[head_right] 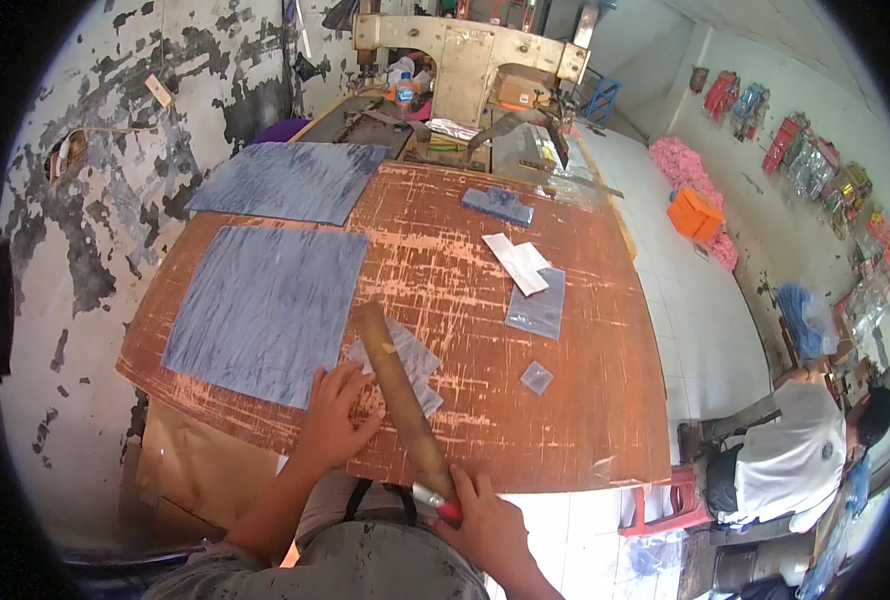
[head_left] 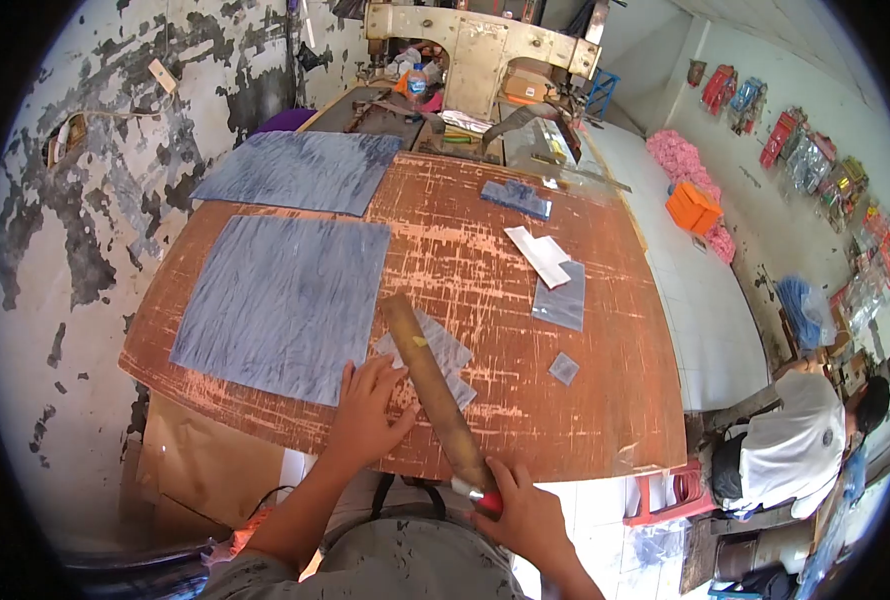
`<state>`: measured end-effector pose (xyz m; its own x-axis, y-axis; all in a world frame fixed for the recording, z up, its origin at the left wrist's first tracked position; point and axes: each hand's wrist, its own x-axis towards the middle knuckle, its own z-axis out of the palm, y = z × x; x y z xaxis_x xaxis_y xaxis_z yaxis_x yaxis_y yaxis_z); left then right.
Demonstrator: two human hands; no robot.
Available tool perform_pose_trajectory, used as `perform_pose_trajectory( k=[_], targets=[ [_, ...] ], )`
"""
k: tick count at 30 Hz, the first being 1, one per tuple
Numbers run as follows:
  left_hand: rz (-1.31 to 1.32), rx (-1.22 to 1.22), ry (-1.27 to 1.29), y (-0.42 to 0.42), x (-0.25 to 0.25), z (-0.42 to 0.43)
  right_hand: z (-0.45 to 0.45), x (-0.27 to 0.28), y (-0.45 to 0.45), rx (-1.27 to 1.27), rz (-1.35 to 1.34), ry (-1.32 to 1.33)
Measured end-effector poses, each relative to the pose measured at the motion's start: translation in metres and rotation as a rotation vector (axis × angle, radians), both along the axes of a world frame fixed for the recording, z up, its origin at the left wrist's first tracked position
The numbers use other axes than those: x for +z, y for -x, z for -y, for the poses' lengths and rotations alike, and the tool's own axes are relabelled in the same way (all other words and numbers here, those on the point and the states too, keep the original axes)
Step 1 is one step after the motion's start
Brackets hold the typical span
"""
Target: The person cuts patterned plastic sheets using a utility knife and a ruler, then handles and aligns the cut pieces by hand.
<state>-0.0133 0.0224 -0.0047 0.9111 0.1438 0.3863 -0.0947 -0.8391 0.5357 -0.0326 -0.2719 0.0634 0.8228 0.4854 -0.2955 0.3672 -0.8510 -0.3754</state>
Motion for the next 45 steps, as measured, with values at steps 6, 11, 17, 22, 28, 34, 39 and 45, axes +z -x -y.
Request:
perform_pose_trajectory(
  k=[6,11,17,22,28,34,39,45],
  targets=[
    [-0.026,-0.038,0.016,0.000,0.000,-0.001,0.018,-0.005,-0.017,-0.042,0.096,-0.035],
    [-0.043,-0.031,0.078,-0.001,0.004,-0.003,0.040,0.004,-0.042,0.014,0.193,-0.107],
    [-0.101,0.018,-0.020,-0.002,0.005,-0.001,0.053,0.008,-0.075,-0.126,-0.096,-0.309],
    [-0.056,0.008,-0.022,-0.005,-0.001,-0.003,0.062,0.000,-0.083,-0.244,-0.132,-0.407],
    [-0.068,0.023,-0.123,-0.028,0.007,-0.015,0.046,-0.010,-0.082,-0.414,-0.076,-0.401],
    [-0.127,0.030,-0.184,-0.045,0.014,-0.011,0.045,-0.016,-0.082,-0.472,-0.027,-0.465],
    [-0.183,0.063,0.148,-0.052,0.042,-0.014,0.044,-0.014,-0.086,-0.449,-0.020,-0.427],
    [-0.082,-0.117,1.021,-0.053,0.046,-0.028,0.054,-0.024,-0.088,-0.427,-0.036,-0.487]
  ],
)
